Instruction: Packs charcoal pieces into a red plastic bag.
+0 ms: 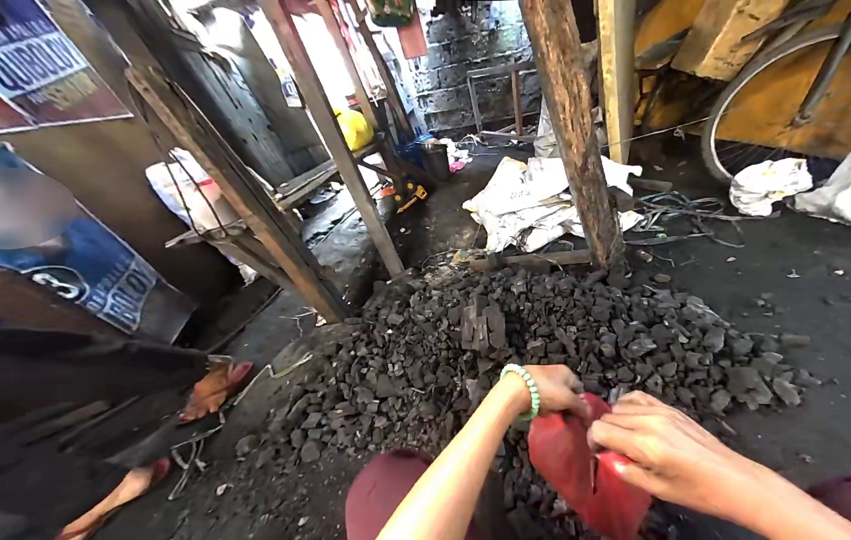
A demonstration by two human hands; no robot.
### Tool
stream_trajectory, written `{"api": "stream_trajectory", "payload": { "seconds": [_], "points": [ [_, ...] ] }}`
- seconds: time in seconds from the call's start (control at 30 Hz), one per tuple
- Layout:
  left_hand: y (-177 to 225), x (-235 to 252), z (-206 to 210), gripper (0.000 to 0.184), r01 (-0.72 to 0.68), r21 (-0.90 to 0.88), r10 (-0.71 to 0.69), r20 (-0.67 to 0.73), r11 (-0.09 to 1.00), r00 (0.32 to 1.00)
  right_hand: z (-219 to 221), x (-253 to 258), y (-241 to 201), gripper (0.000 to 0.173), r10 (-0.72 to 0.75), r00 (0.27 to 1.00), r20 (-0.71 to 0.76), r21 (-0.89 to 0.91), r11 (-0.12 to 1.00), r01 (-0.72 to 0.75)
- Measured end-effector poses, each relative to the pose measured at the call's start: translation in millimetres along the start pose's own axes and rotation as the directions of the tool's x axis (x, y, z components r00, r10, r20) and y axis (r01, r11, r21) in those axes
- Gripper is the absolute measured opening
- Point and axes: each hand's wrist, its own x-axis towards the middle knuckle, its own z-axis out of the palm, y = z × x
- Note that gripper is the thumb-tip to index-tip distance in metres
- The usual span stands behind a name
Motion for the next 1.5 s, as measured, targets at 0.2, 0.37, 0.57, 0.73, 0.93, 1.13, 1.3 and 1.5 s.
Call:
{"api": "stream_trajectory", "payload": {
  "seconds": [0.2, 0.37, 0.57, 0.73, 0.93, 1.13, 1.3, 1.5],
  "points": [
    [-8, -5, 5, 0.015, -0.214, -0.645, 0.128, -0.178, 0.734, 0.976, -51, 41, 30, 0.031, 0.363, 0.912, -0.192, -0.047, 0.924, -0.378],
    [-13, -11, 24, 0.015, -0.41, -0.615, 0.234, -0.348, 0.674, 0.908, -51, 27, 68, 0.038, 0.719, 0.682, -0.131, 0.136, 0.695, -0.706],
    [12, -6, 36, 0.026, -0.417, 0.167, 0.431, -0.577, 0.894, 0.693, -8, -14, 34, 0.055, 0.769, 0.483, 0.418, 0.842, -0.129, -0.524],
    [-4, 1, 59, 0.017, -0.343, 0.739, 0.812, -0.497, 0.58, 0.305, 10, -14, 18, 0.047, 0.805, 0.404, 0.434, 0.851, -0.22, -0.477],
    [2, -23, 44, 0.034, -0.29, 0.268, 0.371, -0.34, 0.919, 0.864, 16, -7, 37, 0.02, 0.714, 0.636, 0.295, 0.752, 0.237, -0.615],
    [9, -15, 56, 0.033, -0.26, -0.747, 0.172, -0.195, 0.612, 0.966, 58, -8, 16, 0.032, 0.785, 0.614, -0.084, 0.711, 0.479, -0.515],
    [20, -38, 53, 0.042, -0.296, -0.935, -0.01, -0.303, 0.193, 0.953, 78, -38, 18, 0.059, 0.937, 0.343, -0.06, 0.911, 0.192, -0.366],
    [21, -57, 36, 0.044, -0.51, -0.86, 0.062, -0.509, -0.003, 0.858, 102, -42, -23, 0.077, 0.844, 0.525, 0.109, 0.866, -0.34, 0.367]
  ]
}}
